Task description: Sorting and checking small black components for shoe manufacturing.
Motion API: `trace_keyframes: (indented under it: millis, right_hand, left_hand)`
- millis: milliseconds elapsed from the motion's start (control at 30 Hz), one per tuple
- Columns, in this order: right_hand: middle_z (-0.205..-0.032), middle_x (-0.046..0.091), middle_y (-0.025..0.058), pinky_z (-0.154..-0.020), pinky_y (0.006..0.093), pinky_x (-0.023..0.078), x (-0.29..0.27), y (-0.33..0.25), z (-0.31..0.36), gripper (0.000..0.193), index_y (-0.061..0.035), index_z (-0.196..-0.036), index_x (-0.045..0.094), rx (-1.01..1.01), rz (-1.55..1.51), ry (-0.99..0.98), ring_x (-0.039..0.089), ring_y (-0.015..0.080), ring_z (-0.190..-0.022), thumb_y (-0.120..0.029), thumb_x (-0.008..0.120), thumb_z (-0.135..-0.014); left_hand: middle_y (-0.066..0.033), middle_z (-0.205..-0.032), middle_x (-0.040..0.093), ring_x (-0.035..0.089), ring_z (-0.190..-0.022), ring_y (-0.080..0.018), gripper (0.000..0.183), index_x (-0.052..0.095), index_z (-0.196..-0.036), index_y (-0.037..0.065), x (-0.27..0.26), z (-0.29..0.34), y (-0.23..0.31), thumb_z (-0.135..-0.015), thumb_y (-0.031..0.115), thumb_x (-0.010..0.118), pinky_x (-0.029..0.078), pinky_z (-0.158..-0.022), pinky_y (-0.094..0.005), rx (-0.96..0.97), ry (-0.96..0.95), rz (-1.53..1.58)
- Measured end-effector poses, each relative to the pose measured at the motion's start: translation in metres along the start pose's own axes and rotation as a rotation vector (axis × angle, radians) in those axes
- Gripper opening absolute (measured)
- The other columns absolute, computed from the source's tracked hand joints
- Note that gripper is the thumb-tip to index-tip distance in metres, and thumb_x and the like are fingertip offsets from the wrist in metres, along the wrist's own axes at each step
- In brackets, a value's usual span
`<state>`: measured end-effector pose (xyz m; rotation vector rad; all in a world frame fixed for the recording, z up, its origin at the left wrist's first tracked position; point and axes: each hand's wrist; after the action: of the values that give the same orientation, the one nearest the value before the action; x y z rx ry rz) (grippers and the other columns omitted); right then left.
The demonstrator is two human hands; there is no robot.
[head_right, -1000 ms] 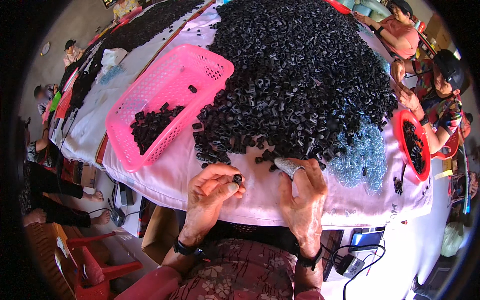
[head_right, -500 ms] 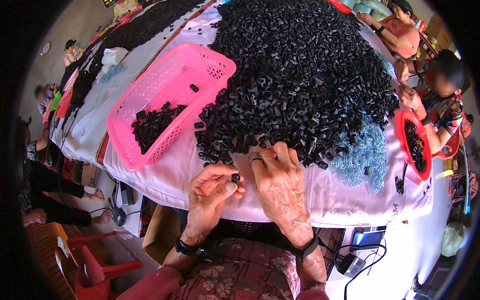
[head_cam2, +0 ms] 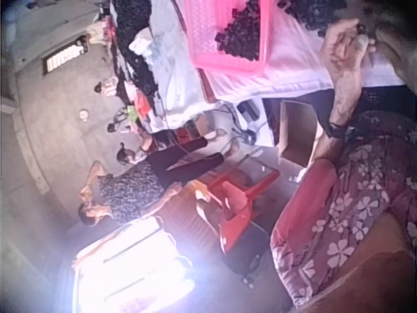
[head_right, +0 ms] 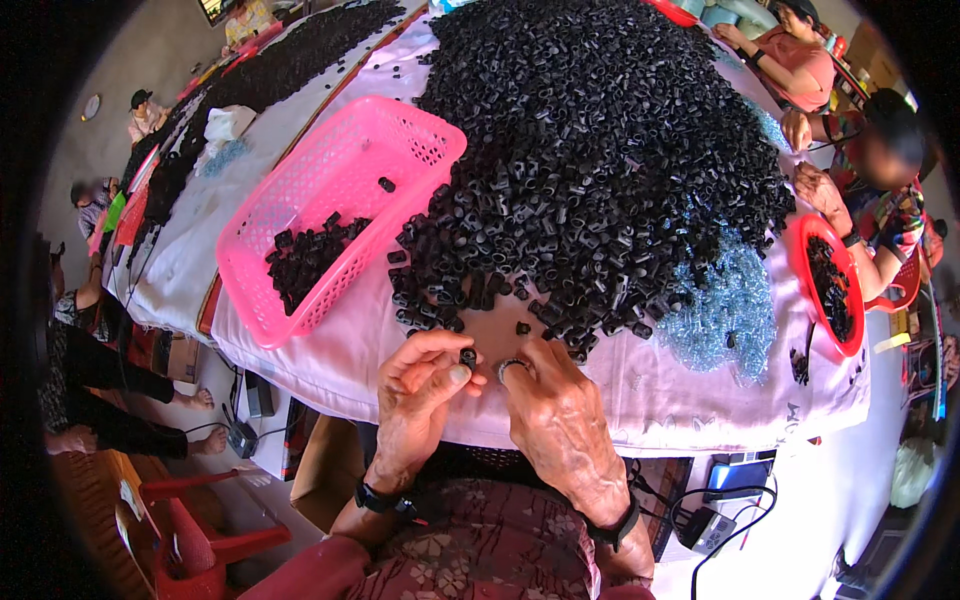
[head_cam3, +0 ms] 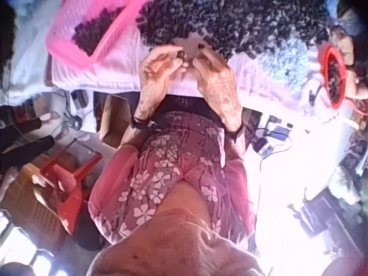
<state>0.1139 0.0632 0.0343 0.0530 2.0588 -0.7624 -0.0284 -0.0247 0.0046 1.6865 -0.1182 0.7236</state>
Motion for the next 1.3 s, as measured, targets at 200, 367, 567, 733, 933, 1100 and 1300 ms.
trace_keyframes:
  millis: [200,367,567,733,933,1100,1300]
  right_hand:
    - [-0.088,0.056,0.0155,-0.063,0.0417,0.053,-0.005,-0.005,0.005,0.017,0.0027,-0.08,0.053,0.055,0.061,0.053,0.06,0.0343,-0.084,0.008,0.063,-0.069]
    - [-0.086,0.057,0.0152,-0.06,0.0398,0.053,-0.006,-0.002,0.009,0.017,0.0021,-0.079,0.052,0.055,0.076,0.064,0.06,0.0335,-0.08,0.008,0.063,-0.068]
    - [-0.088,0.059,0.0147,-0.057,0.0389,0.052,-0.002,0.001,0.02,0.017,0.0016,-0.078,0.053,0.089,0.05,0.114,0.061,0.0316,-0.077,0.006,0.065,-0.068]
    - [-0.09,0.059,0.0146,-0.056,0.0389,0.052,0.0,0.004,0.028,0.017,0.0013,-0.078,0.053,0.054,0.075,0.167,0.061,0.0313,-0.076,0.006,0.066,-0.068]
    - [-0.092,0.06,0.0151,-0.057,0.0392,0.053,-0.004,0.002,0.032,0.017,0.0024,-0.083,0.057,0.045,0.102,0.131,0.062,0.0321,-0.08,0.005,0.068,-0.07]
    - [-0.091,0.062,0.0153,-0.059,0.0363,0.053,-0.004,0.003,0.035,0.015,0.0016,-0.086,0.061,0.061,0.049,0.193,0.063,0.0292,-0.075,0.003,0.069,-0.073]
    - [-0.088,0.068,0.0062,-0.062,0.0242,0.047,-0.016,-0.005,0.026,0.016,0.0027,-0.098,0.067,0.555,-0.78,0.476,0.059,0.0112,-0.07,-0.002,0.071,-0.083]
  left_hand:
    - [-0.0107,-0.106,0.062,0.065,-0.09,-0.0189,0.023,0.06,-0.113,-0.001,0.003,0.0,0.0,-0.089,0.0,0.062,0.054,-0.08,-0.0311,-0.01,0.015,-0.007]
    - [-0.0126,-0.105,0.062,0.064,-0.089,-0.0199,0.023,0.061,-0.11,-0.001,0.004,0.0,0.002,-0.087,-0.001,0.062,0.053,-0.079,-0.031,-0.035,0.058,-0.006]
    - [-0.0096,-0.105,0.063,0.065,-0.094,-0.0175,0.022,0.059,-0.113,-0.001,0.001,0.0,0.003,-0.091,-0.002,0.061,0.055,-0.084,-0.0314,-0.022,-0.023,0.035]
    - [-0.0092,-0.101,0.064,0.065,-0.093,-0.0173,0.023,0.058,-0.113,-0.001,0.004,-0.001,0.003,-0.091,-0.003,0.061,0.055,-0.083,-0.0304,-0.073,-0.006,-0.005]
    - [-0.0093,-0.1,0.064,0.065,-0.092,-0.0167,0.021,0.058,-0.112,-0.002,0.017,-0.005,-0.003,-0.091,-0.002,0.061,0.055,-0.082,-0.0297,-0.111,-0.108,0.066]
    - [-0.011,-0.102,0.064,0.065,-0.091,-0.0181,0.02,0.06,-0.11,-0.003,0.015,-0.005,-0.009,-0.09,-0.004,0.061,0.056,-0.08,-0.0314,-0.112,-0.11,0.058]
    - [-0.0097,-0.102,0.063,0.064,-0.093,-0.015,0.021,0.06,-0.108,-0.004,0.017,-0.006,-0.012,-0.088,-0.006,0.063,0.056,-0.083,-0.0304,-0.113,-0.158,0.062]
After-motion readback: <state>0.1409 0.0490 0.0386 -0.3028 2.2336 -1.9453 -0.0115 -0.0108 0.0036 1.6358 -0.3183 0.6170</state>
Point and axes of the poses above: each hand's wrist, its own z-axis away from the middle knuckle, its own x-axis out of the palm, y = z × x
